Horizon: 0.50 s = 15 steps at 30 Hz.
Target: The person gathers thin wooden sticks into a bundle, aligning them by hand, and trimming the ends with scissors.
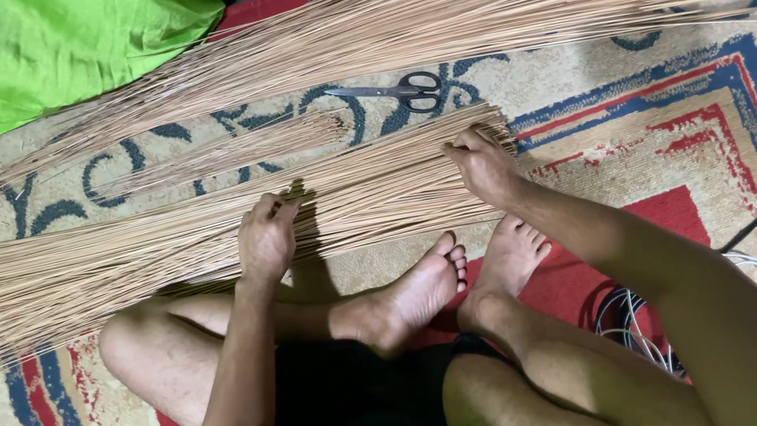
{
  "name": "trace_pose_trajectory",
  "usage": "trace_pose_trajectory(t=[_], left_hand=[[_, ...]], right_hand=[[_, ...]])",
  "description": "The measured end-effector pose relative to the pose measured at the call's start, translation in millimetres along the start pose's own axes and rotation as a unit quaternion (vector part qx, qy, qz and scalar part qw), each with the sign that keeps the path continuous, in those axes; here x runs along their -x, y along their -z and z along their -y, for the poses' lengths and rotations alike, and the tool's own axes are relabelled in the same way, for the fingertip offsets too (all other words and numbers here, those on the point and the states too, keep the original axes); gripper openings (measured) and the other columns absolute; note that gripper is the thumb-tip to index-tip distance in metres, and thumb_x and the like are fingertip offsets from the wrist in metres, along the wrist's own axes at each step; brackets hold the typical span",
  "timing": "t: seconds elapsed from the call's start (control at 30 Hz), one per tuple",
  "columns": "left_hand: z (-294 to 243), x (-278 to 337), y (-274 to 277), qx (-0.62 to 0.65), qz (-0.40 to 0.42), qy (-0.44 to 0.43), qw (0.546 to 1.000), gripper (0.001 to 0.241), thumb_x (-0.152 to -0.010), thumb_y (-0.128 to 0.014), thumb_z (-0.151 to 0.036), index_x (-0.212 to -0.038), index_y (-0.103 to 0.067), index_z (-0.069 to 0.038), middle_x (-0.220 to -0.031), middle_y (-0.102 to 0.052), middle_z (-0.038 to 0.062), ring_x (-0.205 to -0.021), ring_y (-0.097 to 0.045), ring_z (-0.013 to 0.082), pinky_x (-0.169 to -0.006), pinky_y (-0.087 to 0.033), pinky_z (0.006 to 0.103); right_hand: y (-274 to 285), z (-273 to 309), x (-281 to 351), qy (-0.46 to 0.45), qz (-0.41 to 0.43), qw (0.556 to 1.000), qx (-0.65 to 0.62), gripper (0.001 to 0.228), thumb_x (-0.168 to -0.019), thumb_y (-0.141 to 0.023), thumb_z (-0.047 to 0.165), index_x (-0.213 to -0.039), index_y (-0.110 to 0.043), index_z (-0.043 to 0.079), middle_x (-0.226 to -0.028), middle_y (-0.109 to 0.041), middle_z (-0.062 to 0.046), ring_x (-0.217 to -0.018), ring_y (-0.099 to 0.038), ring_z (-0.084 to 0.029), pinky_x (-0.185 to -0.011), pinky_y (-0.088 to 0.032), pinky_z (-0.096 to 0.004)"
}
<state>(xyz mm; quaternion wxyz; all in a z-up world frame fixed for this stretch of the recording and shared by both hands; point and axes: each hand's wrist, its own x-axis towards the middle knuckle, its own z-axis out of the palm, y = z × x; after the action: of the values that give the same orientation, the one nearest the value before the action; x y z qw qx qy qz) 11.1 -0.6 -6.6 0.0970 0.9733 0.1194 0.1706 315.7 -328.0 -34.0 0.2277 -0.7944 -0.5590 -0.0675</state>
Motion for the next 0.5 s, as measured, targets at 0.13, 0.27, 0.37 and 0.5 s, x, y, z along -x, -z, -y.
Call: trace_pose_trajectory(t=[0.13, 0.27, 0.37, 0.5], left_hand=[[8.9, 3.3, -16.2, -0.018, 0.0, -0.002, 1.0, 0.014, -0.098, -0.065, -0.025, -0.105, -0.078, -0.026, -0.097, -0.056, 0.001, -0.084, -0.067, 0.0263, -0.069, -0.051, 0.0376], [8.4, -0.6, -16.0, -0.043, -0.004, -0.011, 0.999, 0.014, -0.098, -0.066, -0.026, -0.105, -0.077, -0.025, -0.099, -0.057, 0.001, -0.088, -0.064, 0.0251, -0.071, -0.05, 0.0369], [5.4, -2.0, -11.8, -0.057, -0.002, -0.011, 0.998, 0.015, -0.097, -0.067, -0.028, -0.107, -0.077, -0.025, -0.1, -0.057, 0.001, -0.091, -0.062, 0.0247, -0.072, -0.05, 0.0371], [7.3, -0.4, -10.9, -0.069, 0.005, -0.018, 0.997, 0.017, -0.096, -0.066, -0.027, -0.108, -0.077, -0.028, -0.104, -0.057, 0.001, -0.095, -0.059, 0.0237, -0.076, -0.049, 0.0364]], right_hand=[[-23.0, -12.8, 6.9, -0.016, 0.018, 0.999, -0.027, 0.023, -0.093, -0.062, 0.009, -0.108, -0.08, 0.01, -0.097, -0.059, -0.007, -0.094, -0.062, -0.028, -0.082, -0.053, -0.036], [-18.5, -10.7, 5.2, -0.02, 0.018, 0.999, -0.029, 0.023, -0.093, -0.063, 0.009, -0.11, -0.079, 0.008, -0.099, -0.059, -0.007, -0.096, -0.061, -0.028, -0.084, -0.052, -0.035], [-14.1, -8.8, 5.3, -0.02, 0.02, 0.999, -0.024, 0.024, -0.093, -0.063, 0.008, -0.11, -0.079, 0.006, -0.099, -0.058, -0.007, -0.096, -0.061, -0.028, -0.085, -0.052, -0.036], [-11.5, -10.1, 6.5, -0.015, 0.033, 0.999, -0.028, 0.029, -0.085, -0.065, 0.006, -0.111, -0.078, 0.004, -0.098, -0.057, -0.008, -0.097, -0.06, -0.029, -0.088, -0.05, -0.036]])
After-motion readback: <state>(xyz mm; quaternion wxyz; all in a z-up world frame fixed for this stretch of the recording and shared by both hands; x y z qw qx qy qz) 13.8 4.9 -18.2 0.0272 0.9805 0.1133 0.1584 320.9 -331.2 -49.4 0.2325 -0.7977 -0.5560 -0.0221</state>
